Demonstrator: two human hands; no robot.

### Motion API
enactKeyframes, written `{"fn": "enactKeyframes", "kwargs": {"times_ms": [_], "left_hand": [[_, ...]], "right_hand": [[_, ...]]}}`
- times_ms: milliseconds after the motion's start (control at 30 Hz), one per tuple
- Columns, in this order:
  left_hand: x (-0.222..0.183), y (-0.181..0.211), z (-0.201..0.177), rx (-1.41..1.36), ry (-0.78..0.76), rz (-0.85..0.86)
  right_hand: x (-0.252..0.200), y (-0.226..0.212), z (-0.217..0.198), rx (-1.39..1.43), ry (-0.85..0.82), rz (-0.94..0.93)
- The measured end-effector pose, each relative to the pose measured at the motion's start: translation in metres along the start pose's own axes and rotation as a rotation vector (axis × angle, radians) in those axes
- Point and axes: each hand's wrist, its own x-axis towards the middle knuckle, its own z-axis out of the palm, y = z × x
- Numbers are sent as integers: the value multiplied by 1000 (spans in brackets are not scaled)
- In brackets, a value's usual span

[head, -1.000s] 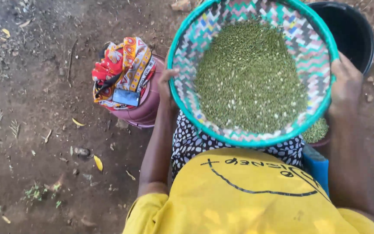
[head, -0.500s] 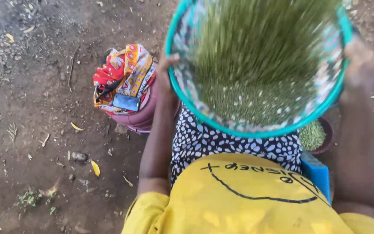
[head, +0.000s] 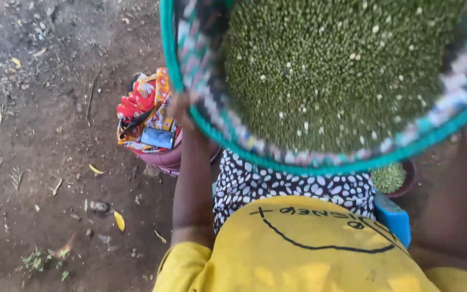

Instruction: Winnowing and cleaning green beans using a woven tray and bowls to remove debris

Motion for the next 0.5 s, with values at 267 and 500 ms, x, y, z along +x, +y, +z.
{"fn": "enactKeyframes", "kwargs": {"times_ms": [267, 500], "left_hand": [[-34, -33, -4, -366, 150, -818], [-48, 48, 7, -473, 275, -939]], "right_hand": [[-14, 142, 51, -1177, 379, -371], [-62, 104, 12, -1297, 580, -286]]}}
